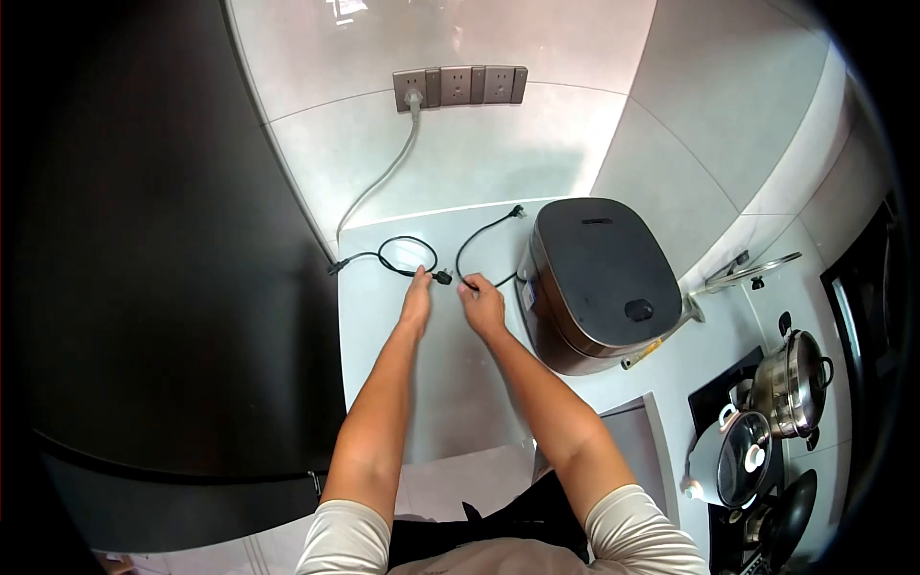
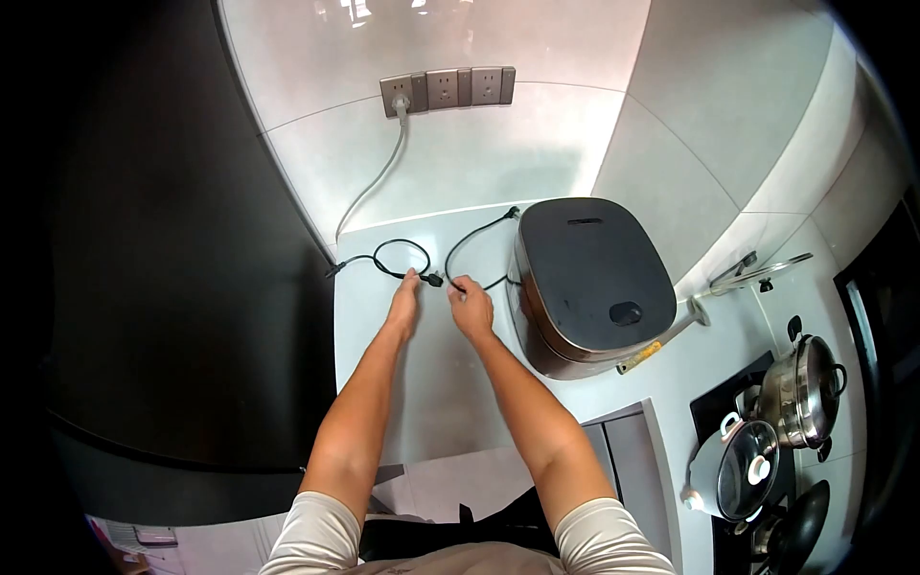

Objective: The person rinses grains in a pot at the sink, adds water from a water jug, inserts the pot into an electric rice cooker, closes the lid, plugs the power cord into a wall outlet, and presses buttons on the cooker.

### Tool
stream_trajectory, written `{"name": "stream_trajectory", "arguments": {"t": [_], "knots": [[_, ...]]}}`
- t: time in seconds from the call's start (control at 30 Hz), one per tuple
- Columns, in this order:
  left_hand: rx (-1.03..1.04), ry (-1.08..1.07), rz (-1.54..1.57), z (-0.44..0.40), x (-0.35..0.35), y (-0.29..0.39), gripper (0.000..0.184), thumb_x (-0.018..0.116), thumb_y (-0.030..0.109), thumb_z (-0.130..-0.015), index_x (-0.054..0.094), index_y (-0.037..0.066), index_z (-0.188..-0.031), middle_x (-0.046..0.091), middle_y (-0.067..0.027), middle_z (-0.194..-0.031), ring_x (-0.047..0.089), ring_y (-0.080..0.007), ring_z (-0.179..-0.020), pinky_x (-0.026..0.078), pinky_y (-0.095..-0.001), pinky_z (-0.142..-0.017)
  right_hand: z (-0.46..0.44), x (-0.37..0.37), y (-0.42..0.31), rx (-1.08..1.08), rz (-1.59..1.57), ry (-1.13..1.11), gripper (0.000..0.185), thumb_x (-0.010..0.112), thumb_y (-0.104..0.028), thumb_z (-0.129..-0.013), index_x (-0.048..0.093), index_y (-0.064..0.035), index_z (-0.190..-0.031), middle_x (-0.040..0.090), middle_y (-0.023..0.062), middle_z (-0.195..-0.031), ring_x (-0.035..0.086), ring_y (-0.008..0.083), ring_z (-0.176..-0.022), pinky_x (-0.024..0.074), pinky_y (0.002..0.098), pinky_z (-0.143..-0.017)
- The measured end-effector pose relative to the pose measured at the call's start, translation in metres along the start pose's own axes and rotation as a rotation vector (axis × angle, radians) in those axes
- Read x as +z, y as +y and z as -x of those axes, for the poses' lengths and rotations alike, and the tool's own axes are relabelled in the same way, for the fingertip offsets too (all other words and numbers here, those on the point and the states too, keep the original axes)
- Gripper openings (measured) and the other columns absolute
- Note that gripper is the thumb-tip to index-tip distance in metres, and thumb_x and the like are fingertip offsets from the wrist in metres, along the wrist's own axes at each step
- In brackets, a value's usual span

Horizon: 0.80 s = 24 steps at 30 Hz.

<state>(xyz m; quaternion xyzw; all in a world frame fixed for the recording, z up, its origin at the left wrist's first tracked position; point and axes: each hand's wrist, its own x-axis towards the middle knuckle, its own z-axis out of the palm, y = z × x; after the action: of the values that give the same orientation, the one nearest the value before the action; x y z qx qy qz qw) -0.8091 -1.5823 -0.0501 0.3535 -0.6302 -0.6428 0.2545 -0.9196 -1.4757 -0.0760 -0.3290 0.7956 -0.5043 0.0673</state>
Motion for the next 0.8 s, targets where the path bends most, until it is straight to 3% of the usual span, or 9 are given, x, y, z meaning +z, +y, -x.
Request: {"name": "stream_trajectory", "arguments": {"t": [0.1,0.13,0.27,0.43,0.5,0.57,0.6,0.67,0.8], "knots": [[0.154,0.113,-0.182,-0.013,0.009,-0.027,0.050,0.053,0.020,-0.101,0.049,0.001,-0.147,0.067,-0.0134,-0.135,0.060,-0.0302,-0.127,0.044,-0.0368,-0.108,0.016,-0.008,-0.010,-0.142,-0.078,-0.018,0.026,0.075,-0.026,-0.091,0.073,-0.0056,-0.107,0.073,0.0104,-0.097,0.068,0.0215,-0.085,0.0525,0.0339,-0.076],[0.196,0.134,-0.157,-0.013,0.018,-0.030,0.035,0.055,0.019,-0.103,0.060,0.002,-0.133,0.075,-0.0091,-0.110,0.069,-0.0240,-0.096,0.053,-0.0361,-0.086,0.017,-0.010,-0.007,-0.137,-0.121,-0.038,0.025,0.075,-0.026,-0.091,0.073,-0.0056,-0.106,0.073,0.0104,-0.098,0.068,0.0209,-0.085,0.0525,0.0337,-0.075],[-0.123,0.037,0.283,0.004,0.021,0.001,0.025,0.054,0.025,-0.108,0.070,0.008,-0.119,0.070,-0.0004,-0.093,0.055,-0.0066,-0.072,0.046,-0.0250,-0.067,0.021,-0.031,-0.013,0.058,-0.151,-0.243,0.026,0.069,-0.030,-0.092,0.077,-0.0062,-0.097,0.075,0.0103,-0.087,0.070,0.0231,-0.081,0.0536,0.0338,-0.076],[0.012,-0.159,0.148,0.019,0.013,-0.007,0.023,0.058,0.019,-0.106,0.071,0.004,-0.117,0.069,0.0014,-0.087,0.056,-0.0065,-0.076,0.044,-0.0217,-0.070,0.003,-0.043,-0.034,0.335,0.078,0.043,0.045,0.054,-0.048,-0.094,0.079,-0.0110,-0.099,0.073,0.0229,-0.099,0.067,0.0458,-0.101,0.0514,0.0507,-0.088],[0.132,-0.232,0.092,0.028,0.012,-0.012,0.022,0.060,0.016,-0.105,0.071,0.001,-0.117,0.069,-0.0001,-0.087,0.057,-0.0075,-0.078,0.045,-0.0231,-0.074,-0.021,-0.040,-0.034,0.313,0.080,0.012,0.049,0.055,-0.050,-0.099,0.076,-0.0056,-0.098,0.075,0.0203,-0.101,0.070,0.0378,-0.090,0.0530,0.0458,-0.080],[0.167,-0.299,-0.004,0.040,0.006,-0.010,0.023,0.063,0.015,-0.103,0.070,0.000,-0.119,0.070,-0.0010,-0.089,0.059,-0.0075,-0.080,0.046,-0.0227,-0.075,-0.042,-0.028,-0.030,0.413,-0.592,-0.139,0.048,0.056,-0.048,-0.103,0.070,-0.0025,-0.101,0.076,0.0130,-0.098,0.066,0.0228,-0.076,0.0512,0.0369,-0.070],[0.185,-0.326,-0.042,0.042,0.003,-0.013,0.023,0.063,0.014,-0.103,0.070,0.001,-0.120,0.071,-0.0010,-0.090,0.059,-0.0076,-0.080,0.046,-0.0227,-0.075,-0.042,-0.031,-0.045,0.506,-0.730,-0.140,0.030,0.059,-0.036,-0.104,0.066,-0.0072,-0.104,0.071,0.0017,-0.088,0.055,0.0067,-0.069,0.0417,0.0224,-0.062],[0.225,-0.346,-0.219,0.039,-0.003,-0.016,0.028,0.061,0.018,-0.103,0.070,0.003,-0.126,0.073,-0.0019,-0.101,0.060,-0.0081,-0.088,0.047,-0.0241,-0.081,-0.041,-0.027,-0.051,0.425,-0.754,-0.133,0.028,0.061,-0.034,-0.104,0.064,-0.0069,-0.110,0.071,0.0020,-0.089,0.057,0.0079,-0.072,0.0429,0.0233,-0.062],[0.105,-0.176,0.109,0.006,-0.003,0.020,0.042,0.052,0.026,-0.106,0.062,0.000,-0.137,0.071,-0.0050,-0.122,0.059,-0.0095,-0.103,0.047,-0.0291,-0.091,-0.031,-0.020,-0.059,0.262,-0.849,-0.154,0.025,0.058,-0.020,-0.105,0.061,-0.0033,-0.123,0.073,0.0066,-0.099,0.062,0.0118,-0.083,0.0483,0.0266,-0.076]]}}
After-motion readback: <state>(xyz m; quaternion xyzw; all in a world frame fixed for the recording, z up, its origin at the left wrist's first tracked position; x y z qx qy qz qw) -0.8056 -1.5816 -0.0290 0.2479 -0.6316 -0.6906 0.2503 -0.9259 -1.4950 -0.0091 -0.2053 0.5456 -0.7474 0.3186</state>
